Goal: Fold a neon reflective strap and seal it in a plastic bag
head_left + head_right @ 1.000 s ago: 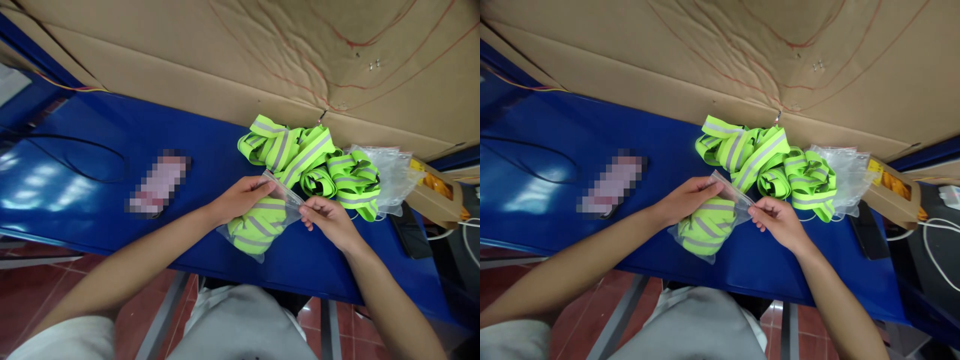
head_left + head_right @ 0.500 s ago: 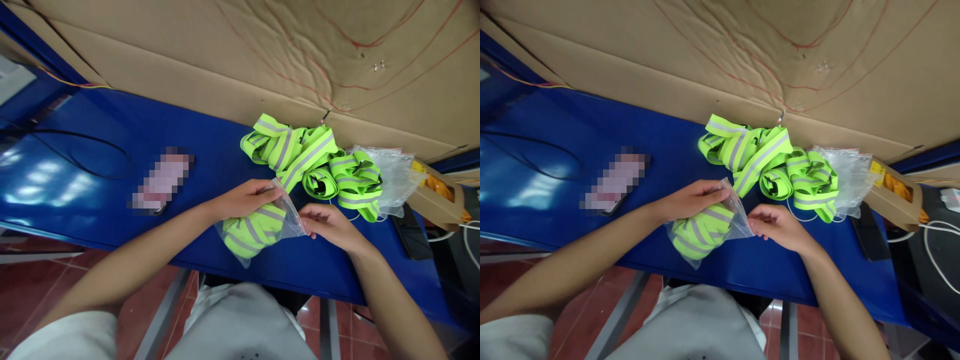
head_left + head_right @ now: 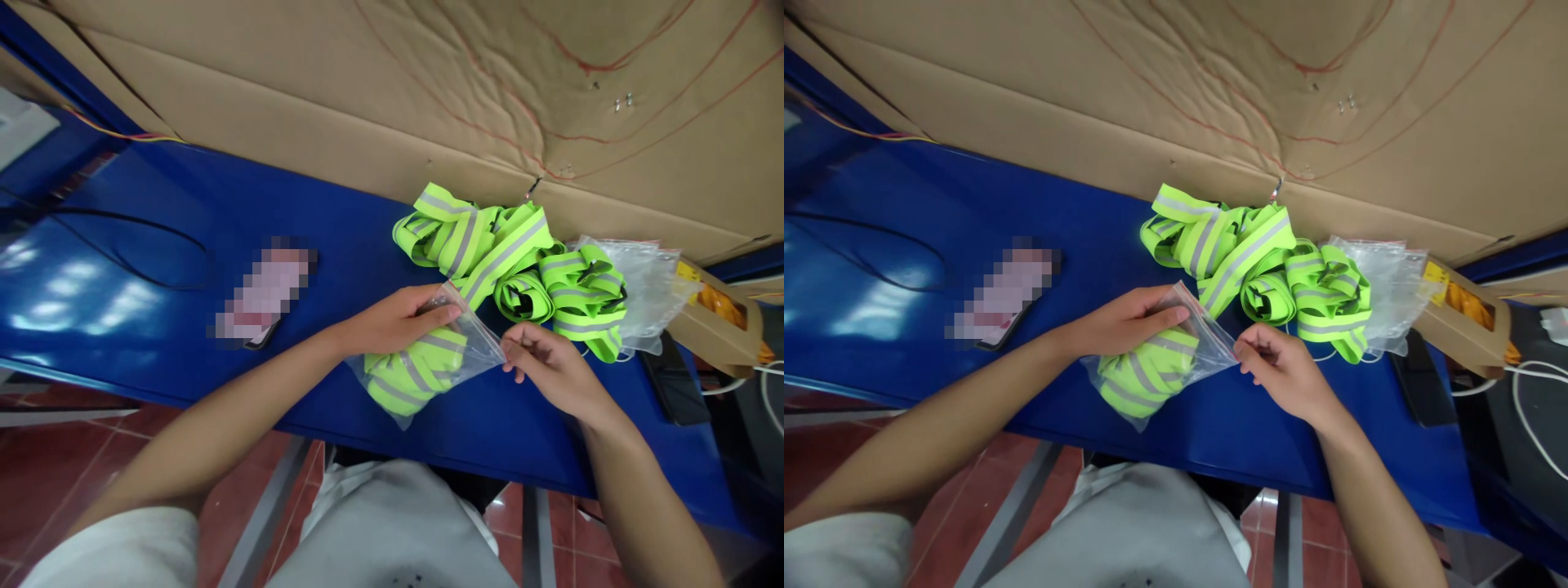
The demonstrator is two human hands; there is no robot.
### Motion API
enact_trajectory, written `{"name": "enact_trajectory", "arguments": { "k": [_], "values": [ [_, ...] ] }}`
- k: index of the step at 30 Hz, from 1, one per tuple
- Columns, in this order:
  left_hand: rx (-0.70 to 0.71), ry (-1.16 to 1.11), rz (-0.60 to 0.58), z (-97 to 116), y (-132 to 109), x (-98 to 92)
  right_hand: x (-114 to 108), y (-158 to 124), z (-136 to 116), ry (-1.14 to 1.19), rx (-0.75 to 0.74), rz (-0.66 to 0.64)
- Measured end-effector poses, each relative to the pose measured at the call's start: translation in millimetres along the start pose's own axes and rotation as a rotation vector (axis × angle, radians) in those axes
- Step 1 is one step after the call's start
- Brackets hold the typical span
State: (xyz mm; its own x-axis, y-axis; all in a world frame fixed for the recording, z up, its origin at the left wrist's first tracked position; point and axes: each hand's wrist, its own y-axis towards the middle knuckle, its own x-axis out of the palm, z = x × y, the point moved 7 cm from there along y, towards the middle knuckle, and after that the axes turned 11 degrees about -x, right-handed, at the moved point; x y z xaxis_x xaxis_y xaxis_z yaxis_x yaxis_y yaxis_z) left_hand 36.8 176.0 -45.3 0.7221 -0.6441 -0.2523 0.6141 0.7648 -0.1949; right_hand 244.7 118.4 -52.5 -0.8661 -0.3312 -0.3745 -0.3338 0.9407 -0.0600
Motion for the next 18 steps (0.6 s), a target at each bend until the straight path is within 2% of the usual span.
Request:
{"name": "enact_trajectory", "arguments": {
  "k": [3,6,10,18],
  "values": [
    [0.074,-0.013,0.014,7.0,-1.3,-2.6,-0.8,1.6,1.4,0.108,0.003,0.021],
    [0.124,-0.037,0.011,10.0,-0.9,-3.8,1.3,2.8,-0.4,0.084,-0.026,-0.026],
    [0.137,-0.093,-0.005,7.2,1.8,-3.0,6.4,3.2,3.7,0.072,0.022,-0.077],
    [0.135,-0.037,0.088,3.2,5.2,-11.0,5.5,3.8,4.5,-0.015,0.002,0.034]
  ]
}}
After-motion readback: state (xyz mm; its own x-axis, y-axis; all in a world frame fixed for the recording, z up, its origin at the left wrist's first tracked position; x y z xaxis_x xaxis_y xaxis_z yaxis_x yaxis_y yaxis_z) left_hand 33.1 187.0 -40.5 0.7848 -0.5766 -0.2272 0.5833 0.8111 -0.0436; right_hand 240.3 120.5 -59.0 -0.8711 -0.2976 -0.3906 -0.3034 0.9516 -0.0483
